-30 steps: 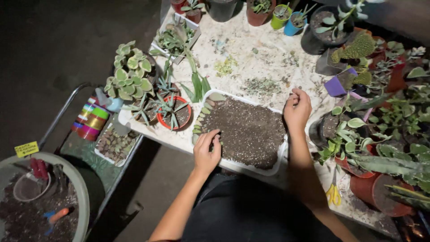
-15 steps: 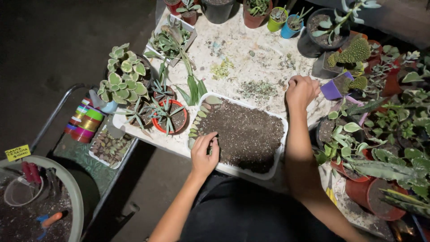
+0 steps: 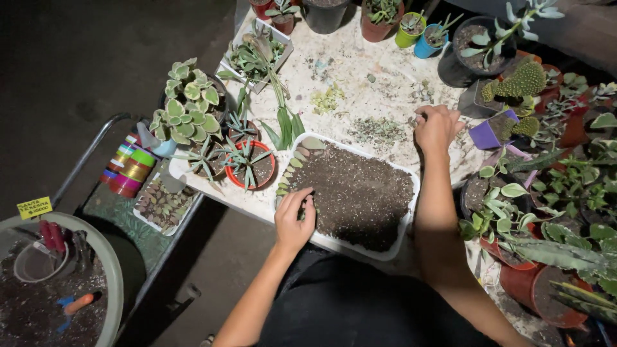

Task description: Planting succulent leaves into a tray of soil for propagation

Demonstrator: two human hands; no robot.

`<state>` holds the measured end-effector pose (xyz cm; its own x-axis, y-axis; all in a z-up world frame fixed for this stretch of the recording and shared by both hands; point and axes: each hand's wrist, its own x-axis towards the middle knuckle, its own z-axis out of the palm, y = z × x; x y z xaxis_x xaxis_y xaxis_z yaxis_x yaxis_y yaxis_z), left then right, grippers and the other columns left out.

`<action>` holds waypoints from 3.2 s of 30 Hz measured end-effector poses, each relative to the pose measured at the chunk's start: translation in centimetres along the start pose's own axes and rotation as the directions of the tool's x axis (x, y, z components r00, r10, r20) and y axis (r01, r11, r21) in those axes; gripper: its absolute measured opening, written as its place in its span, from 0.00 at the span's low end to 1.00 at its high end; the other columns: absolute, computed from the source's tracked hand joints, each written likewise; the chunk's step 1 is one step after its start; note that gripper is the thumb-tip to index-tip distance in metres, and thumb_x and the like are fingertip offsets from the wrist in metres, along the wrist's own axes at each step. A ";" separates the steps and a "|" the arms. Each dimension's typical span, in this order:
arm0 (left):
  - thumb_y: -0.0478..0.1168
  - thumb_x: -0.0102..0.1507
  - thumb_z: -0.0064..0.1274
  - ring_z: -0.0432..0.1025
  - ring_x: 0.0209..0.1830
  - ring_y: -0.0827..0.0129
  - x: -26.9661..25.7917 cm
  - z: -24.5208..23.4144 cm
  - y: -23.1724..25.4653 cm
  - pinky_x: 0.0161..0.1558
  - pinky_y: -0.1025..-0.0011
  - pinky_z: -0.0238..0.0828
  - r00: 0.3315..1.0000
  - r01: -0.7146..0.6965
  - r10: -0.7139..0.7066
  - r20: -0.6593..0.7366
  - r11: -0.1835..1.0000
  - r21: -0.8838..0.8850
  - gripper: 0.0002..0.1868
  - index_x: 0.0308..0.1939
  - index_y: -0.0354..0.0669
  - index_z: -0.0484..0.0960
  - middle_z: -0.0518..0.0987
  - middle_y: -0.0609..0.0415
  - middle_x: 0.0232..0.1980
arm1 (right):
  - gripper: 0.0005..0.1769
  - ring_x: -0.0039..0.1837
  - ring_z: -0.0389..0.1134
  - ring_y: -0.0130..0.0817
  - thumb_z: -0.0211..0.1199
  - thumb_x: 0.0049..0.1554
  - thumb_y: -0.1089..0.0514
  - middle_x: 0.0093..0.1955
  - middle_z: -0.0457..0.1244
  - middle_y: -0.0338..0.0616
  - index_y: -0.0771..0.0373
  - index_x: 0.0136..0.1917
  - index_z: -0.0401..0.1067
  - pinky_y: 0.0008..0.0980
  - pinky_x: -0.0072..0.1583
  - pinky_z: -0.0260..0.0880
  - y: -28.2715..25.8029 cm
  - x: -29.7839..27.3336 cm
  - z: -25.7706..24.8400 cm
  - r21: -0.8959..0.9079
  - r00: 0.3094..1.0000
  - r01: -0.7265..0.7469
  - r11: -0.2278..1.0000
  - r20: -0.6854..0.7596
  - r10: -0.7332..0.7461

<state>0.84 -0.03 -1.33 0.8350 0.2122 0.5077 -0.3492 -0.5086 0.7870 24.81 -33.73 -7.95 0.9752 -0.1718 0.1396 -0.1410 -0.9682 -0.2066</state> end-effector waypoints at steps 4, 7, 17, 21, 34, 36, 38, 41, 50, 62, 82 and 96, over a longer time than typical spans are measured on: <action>0.28 0.60 0.54 0.75 0.28 0.56 0.9 0.0 0.8 0.35 0.62 0.74 1.000 -0.001 0.001 -0.005 1.000 -0.013 0.13 0.47 0.39 0.86 0.82 0.49 0.34 | 0.05 0.64 0.56 0.45 0.68 0.61 0.52 0.53 0.64 0.35 0.42 0.51 0.77 0.49 0.61 0.53 -0.7 -0.8 -1.7 0.045 1.000 -0.007 0.999 0.011 0.007; 0.27 0.60 0.54 0.74 0.27 0.55 2.0 0.6 1.4 0.34 0.61 0.74 1.000 0.003 -0.004 -0.014 0.998 -0.058 0.12 0.47 0.38 0.86 0.82 0.49 0.34 | 0.08 0.63 0.58 0.46 0.70 0.60 0.57 0.53 0.63 0.37 0.48 0.52 0.76 0.50 0.62 0.54 -1.8 -2.0 -3.9 0.293 0.997 0.048 0.955 -0.077 -0.027; 0.33 0.61 0.62 0.76 0.28 0.67 6.7 2.9 6.5 0.30 0.73 0.75 0.986 0.166 -0.162 0.046 0.884 -0.437 0.07 0.43 0.41 0.86 0.83 0.52 0.35 | 0.14 0.56 0.71 0.29 0.65 0.59 0.68 0.52 0.67 0.49 0.70 0.58 0.70 0.27 0.62 0.71 -9.4 -11.1 -11.3 0.998 0.957 -0.064 0.004 0.063 -0.285; 0.31 0.60 0.63 0.79 0.36 0.69 7.7 2.8 8.4 0.37 0.74 0.80 0.959 0.272 -0.259 0.115 0.726 -0.632 0.11 0.47 0.37 0.85 0.83 0.47 0.40 | 0.09 0.58 0.66 0.37 0.69 0.58 0.67 0.51 0.65 0.51 0.71 0.52 0.74 0.35 0.64 0.65 -12.0 -13.4 -14.2 0.948 0.894 0.251 0.198 -0.148 -0.422; 0.32 0.63 0.61 0.80 0.37 0.68 6.2 3.7 4.7 0.39 0.72 0.85 0.831 0.503 -0.461 0.310 0.385 -0.774 0.12 0.49 0.30 0.84 0.83 0.42 0.39 | 0.11 0.53 0.69 0.51 0.68 0.60 0.67 0.51 0.67 0.53 0.68 0.58 0.77 0.45 0.58 0.68 -16.6 -16.7 -18.7 0.709 0.770 0.584 0.395 -0.328 -0.547; 0.33 0.65 0.60 0.80 0.36 0.69 6.2 3.0 5.1 0.38 0.73 0.84 0.802 0.524 -0.481 0.354 0.284 -0.803 0.11 0.49 0.28 0.83 0.84 0.43 0.39 | 0.15 0.54 0.69 0.54 0.68 0.60 0.68 0.52 0.67 0.55 0.70 0.61 0.76 0.47 0.58 0.67 -16.5 -16.8 -18.7 0.706 0.768 0.583 0.403 -0.317 -0.556; 0.33 0.64 0.59 0.81 0.36 0.68 5.9 2.8 4.2 0.38 0.72 0.85 0.772 0.555 -0.491 0.404 0.211 -0.804 0.12 0.50 0.28 0.82 0.84 0.42 0.39 | 0.15 0.55 0.69 0.54 0.68 0.60 0.68 0.53 0.67 0.55 0.70 0.61 0.75 0.48 0.59 0.67 -16.2 -16.8 -18.4 0.712 0.769 0.578 0.399 -0.313 -0.557; 0.33 0.64 0.59 0.81 0.36 0.67 5.7 1.5 3.2 0.39 0.72 0.85 0.723 0.590 -0.511 0.465 0.106 -0.800 0.13 0.50 0.28 0.81 0.84 0.41 0.40 | 0.15 0.56 0.68 0.55 0.68 0.61 0.69 0.55 0.67 0.56 0.70 0.61 0.75 0.49 0.60 0.66 -15.4 -16.5 -17.5 0.716 0.772 0.573 0.398 -0.309 -0.555; 0.37 0.63 0.62 0.75 0.35 0.76 3.3 -5.3 -0.5 0.35 0.78 0.81 0.679 0.612 -0.701 0.216 0.379 -0.694 0.14 0.49 0.32 0.83 0.81 0.51 0.38 | 0.16 0.54 0.67 0.52 0.70 0.62 0.70 0.53 0.66 0.56 0.71 0.63 0.76 0.46 0.58 0.65 -12.9 -16.2 -15.6 0.704 0.791 0.555 0.443 -0.282 -0.542; 0.40 0.60 0.61 0.73 0.32 0.61 -1.1 -1.5 -4.8 0.40 0.65 0.73 0.933 0.350 -0.354 0.066 0.935 0.063 0.05 0.40 0.49 0.87 0.74 0.56 0.28 | 0.16 0.53 0.67 0.52 0.71 0.61 0.69 0.53 0.66 0.55 0.69 0.62 0.77 0.46 0.58 0.65 -13.5 -16.6 -15.0 0.709 0.790 0.551 0.440 -0.272 -0.550; 0.49 0.61 0.53 0.73 0.44 0.58 0.0 2.1 -7.6 0.43 0.62 0.76 0.882 0.180 -0.406 0.239 0.760 0.625 0.09 0.36 0.58 0.88 0.75 0.55 0.35 | 0.15 0.53 0.68 0.50 0.71 0.61 0.69 0.53 0.66 0.54 0.69 0.62 0.77 0.45 0.57 0.66 -12.9 -16.0 -15.1 0.719 0.817 0.526 0.455 -0.277 -0.506; 0.47 0.64 0.51 0.77 0.40 0.61 -1.6 -2.0 -4.3 0.43 0.67 0.77 0.962 0.233 -0.272 0.028 0.868 0.438 0.09 0.44 0.55 0.84 0.77 0.58 0.33 | 0.06 0.53 0.69 0.53 0.69 0.60 0.68 0.47 0.67 0.51 0.65 0.52 0.79 0.47 0.59 0.66 -13.2 -15.8 -8.6 0.680 0.777 0.552 0.483 -0.210 -0.593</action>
<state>0.10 3.51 -4.82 0.9100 0.3197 0.2641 0.0779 -0.7574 0.6483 9.80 -19.76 0.92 0.8059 0.4024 0.4343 0.5862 -0.4390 -0.6809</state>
